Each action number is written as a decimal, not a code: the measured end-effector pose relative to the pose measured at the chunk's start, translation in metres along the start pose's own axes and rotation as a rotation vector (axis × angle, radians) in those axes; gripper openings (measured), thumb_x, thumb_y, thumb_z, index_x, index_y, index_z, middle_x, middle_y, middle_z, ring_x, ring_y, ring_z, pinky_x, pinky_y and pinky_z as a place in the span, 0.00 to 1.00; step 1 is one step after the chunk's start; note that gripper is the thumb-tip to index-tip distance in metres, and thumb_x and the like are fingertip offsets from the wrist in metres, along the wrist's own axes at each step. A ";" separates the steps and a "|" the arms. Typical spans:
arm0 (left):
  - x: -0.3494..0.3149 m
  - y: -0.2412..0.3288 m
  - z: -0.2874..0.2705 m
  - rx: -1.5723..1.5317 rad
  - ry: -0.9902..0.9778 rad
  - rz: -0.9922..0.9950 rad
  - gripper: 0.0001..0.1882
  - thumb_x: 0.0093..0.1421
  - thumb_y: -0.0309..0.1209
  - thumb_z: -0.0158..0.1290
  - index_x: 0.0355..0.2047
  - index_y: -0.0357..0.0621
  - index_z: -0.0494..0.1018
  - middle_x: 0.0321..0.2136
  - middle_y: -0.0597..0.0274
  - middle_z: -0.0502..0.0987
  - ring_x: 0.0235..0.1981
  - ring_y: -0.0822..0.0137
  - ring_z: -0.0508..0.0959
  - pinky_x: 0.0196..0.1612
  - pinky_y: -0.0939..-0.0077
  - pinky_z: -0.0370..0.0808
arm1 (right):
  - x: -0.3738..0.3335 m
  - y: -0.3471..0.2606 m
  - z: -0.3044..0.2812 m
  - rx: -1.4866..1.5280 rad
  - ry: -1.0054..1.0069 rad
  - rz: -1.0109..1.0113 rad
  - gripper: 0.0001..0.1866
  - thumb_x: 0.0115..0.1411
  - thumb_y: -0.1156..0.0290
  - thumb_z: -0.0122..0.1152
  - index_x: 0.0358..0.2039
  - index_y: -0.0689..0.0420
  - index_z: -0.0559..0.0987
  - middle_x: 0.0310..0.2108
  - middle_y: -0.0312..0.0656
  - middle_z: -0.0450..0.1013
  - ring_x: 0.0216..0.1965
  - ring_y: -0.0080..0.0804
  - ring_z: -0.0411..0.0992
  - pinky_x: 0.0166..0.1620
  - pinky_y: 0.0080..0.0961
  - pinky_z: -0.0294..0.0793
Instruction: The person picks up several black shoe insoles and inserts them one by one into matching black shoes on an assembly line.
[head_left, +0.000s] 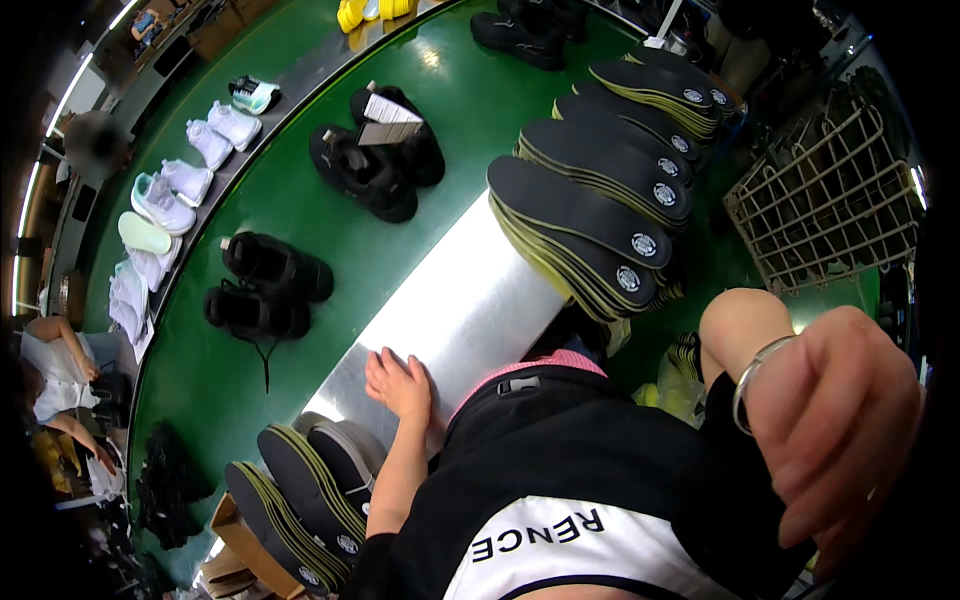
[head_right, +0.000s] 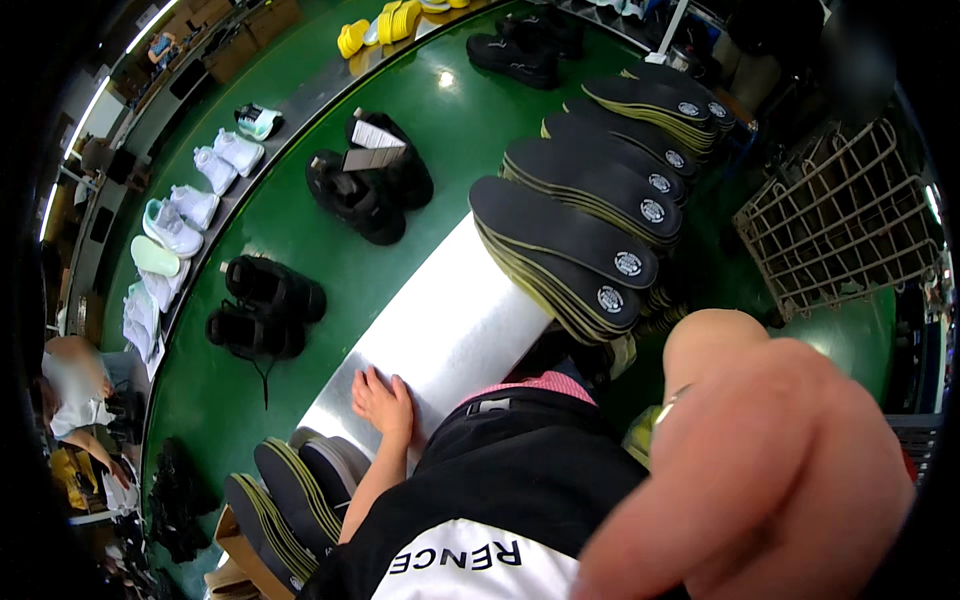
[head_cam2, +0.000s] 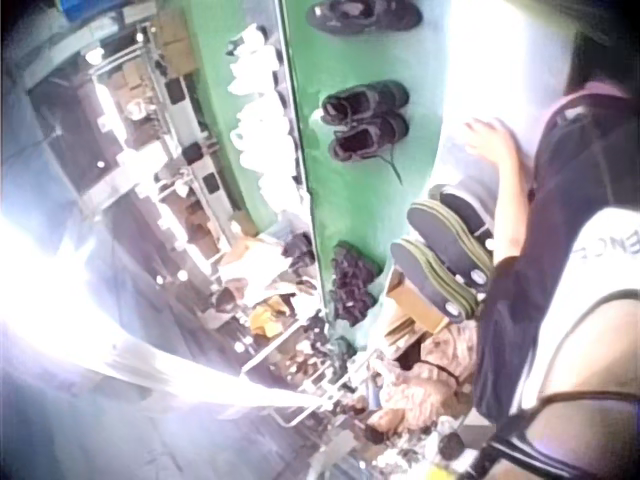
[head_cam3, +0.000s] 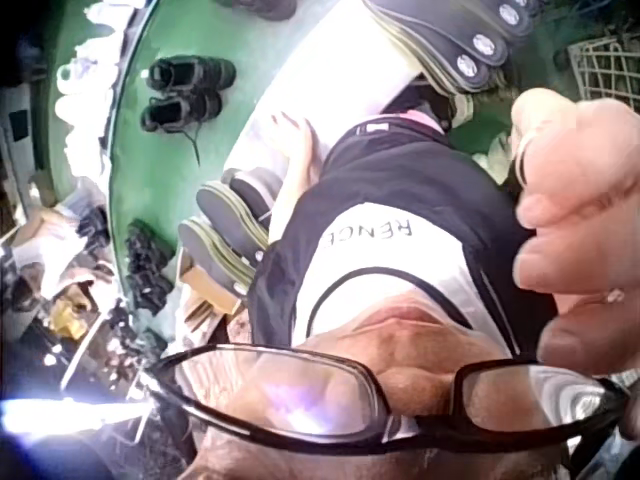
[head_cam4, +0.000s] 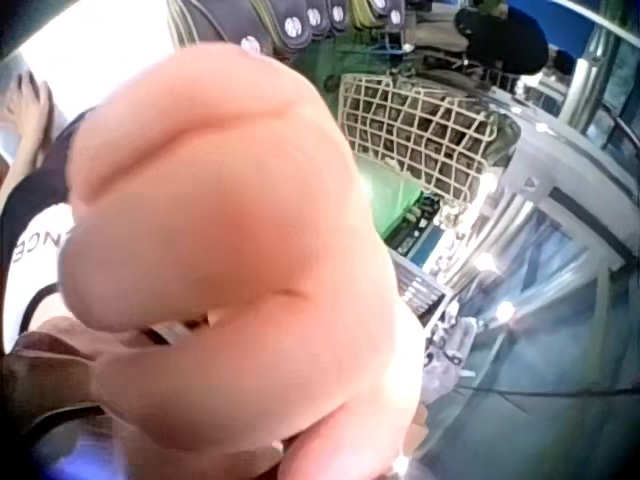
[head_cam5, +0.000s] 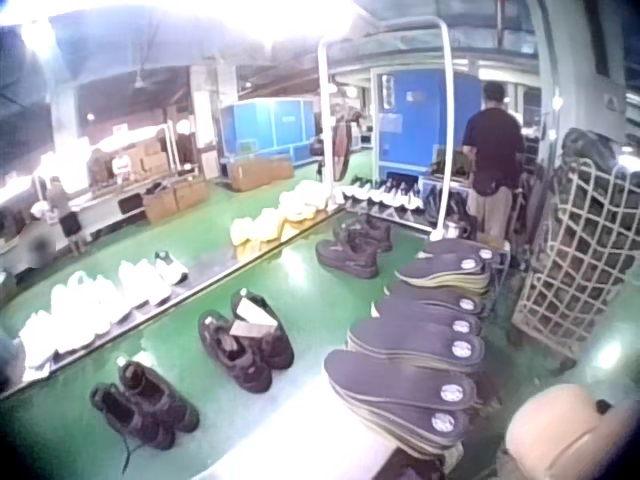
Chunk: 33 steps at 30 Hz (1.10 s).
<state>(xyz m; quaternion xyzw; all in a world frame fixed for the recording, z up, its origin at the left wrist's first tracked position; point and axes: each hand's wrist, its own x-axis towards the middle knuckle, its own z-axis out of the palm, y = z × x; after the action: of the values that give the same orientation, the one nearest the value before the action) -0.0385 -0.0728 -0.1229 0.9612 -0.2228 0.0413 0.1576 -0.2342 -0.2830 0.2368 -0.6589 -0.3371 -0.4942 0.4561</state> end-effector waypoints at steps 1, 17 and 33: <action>0.002 -0.001 0.000 0.002 -0.003 -0.005 0.24 0.49 0.38 0.47 0.46 0.39 0.61 0.50 0.49 0.58 0.53 0.55 0.54 0.52 0.58 0.47 | 0.002 -0.001 0.003 -0.073 0.015 0.010 0.07 0.46 0.80 0.56 0.17 0.52 0.77 0.18 0.29 0.73 0.19 0.07 0.69 0.20 0.03 0.67; 0.014 0.011 0.000 -0.080 -0.154 -0.164 0.31 0.46 0.42 0.49 0.49 0.42 0.57 0.54 0.47 0.49 0.56 0.51 0.45 0.53 0.50 0.42 | -0.118 0.303 -0.179 -1.074 -0.559 1.472 0.23 0.47 0.62 0.53 0.43 0.61 0.67 0.39 0.51 0.67 0.43 0.41 0.66 0.46 0.28 0.65; 0.038 0.027 -0.005 -0.007 -0.642 -0.551 0.59 0.36 0.57 0.55 0.55 0.38 0.32 0.56 0.40 0.28 0.57 0.45 0.26 0.53 0.44 0.27 | -0.204 0.510 -0.312 -1.728 -0.650 1.400 0.30 0.50 0.74 0.46 0.55 0.50 0.53 0.55 0.36 0.51 0.58 0.36 0.45 0.52 0.41 0.54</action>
<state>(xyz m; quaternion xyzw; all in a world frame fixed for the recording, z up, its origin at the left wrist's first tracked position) -0.0162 -0.1102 -0.1052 0.9482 0.0048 -0.3049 0.0886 0.0567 -0.7553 -0.0653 -0.8892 0.4504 -0.0065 -0.0805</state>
